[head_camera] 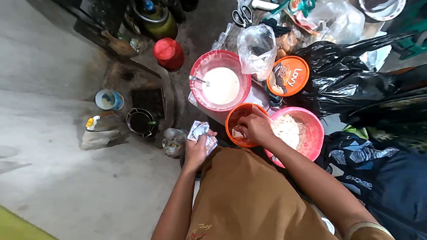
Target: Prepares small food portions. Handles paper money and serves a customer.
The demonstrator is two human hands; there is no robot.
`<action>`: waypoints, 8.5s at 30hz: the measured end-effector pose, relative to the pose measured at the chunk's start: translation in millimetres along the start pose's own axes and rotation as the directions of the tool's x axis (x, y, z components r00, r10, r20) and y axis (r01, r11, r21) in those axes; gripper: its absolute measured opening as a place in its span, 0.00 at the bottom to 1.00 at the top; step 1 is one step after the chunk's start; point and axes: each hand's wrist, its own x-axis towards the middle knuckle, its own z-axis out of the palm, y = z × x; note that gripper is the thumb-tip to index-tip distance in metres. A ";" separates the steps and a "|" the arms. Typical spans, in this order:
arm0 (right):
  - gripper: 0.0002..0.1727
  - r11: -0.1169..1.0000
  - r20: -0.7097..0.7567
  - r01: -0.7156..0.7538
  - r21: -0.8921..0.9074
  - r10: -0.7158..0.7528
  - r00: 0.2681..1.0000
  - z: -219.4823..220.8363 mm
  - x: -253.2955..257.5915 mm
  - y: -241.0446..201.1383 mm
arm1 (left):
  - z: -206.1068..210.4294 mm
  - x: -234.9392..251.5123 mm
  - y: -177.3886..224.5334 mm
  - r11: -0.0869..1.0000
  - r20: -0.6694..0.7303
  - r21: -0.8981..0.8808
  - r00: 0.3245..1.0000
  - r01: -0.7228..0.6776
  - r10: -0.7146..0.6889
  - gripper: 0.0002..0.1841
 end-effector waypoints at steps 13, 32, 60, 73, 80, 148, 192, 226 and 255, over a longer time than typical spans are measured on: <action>0.27 0.445 -0.294 0.154 0.882 0.264 0.919 -41.9 -40.6 -16.7 | 83.0 29.5 64.4 0.974 0.369 0.144 0.923 -0.174 0.111 0.51; 0.18 0.532 -0.189 0.061 0.844 0.190 0.963 -33.0 -21.3 -54.5 | 83.8 30.2 50.9 0.998 0.096 -0.055 0.995 0.012 -0.006 0.25; 0.17 0.926 -0.346 -0.002 0.378 0.144 0.927 -38.1 -41.2 -20.3 | 61.2 26.9 49.3 0.990 0.201 0.144 0.979 0.005 -0.034 0.34; 0.12 0.572 -0.265 0.115 0.812 0.186 0.946 -60.9 -42.3 -42.6 | 91.6 48.1 75.6 0.973 0.210 -0.229 0.974 -0.033 0.083 0.13; 0.14 0.609 -0.233 0.096 0.787 0.150 0.961 -65.5 -18.6 -50.4 | 85.1 51.0 75.9 0.938 0.053 -0.319 0.985 -0.137 0.162 0.23; 0.15 0.925 0.258 -0.327 0.193 0.273 0.927 -21.5 30.7 -5.9 | 19.0 12.3 23.1 0.803 0.439 0.571 0.890 -0.173 -0.121 0.17; 0.08 0.787 -0.163 0.081 0.612 0.026 0.986 -33.1 -6.4 10.7 | 51.0 44.1 25.9 0.896 0.133 0.425 0.971 0.126 -0.200 0.20; 0.09 0.800 -0.255 0.020 0.600 0.167 0.952 -14.6 -18.1 1.5 | 65.6 52.7 19.0 0.765 0.238 0.577 0.955 -0.287 0.178 0.16; 0.25 0.972 -0.275 0.175 0.154 -0.128 0.953 -100.8 -23.3 -54.5 | 26.3 28.3 60.9 0.976 -0.104 -0.214 0.995 -0.031 0.009 0.20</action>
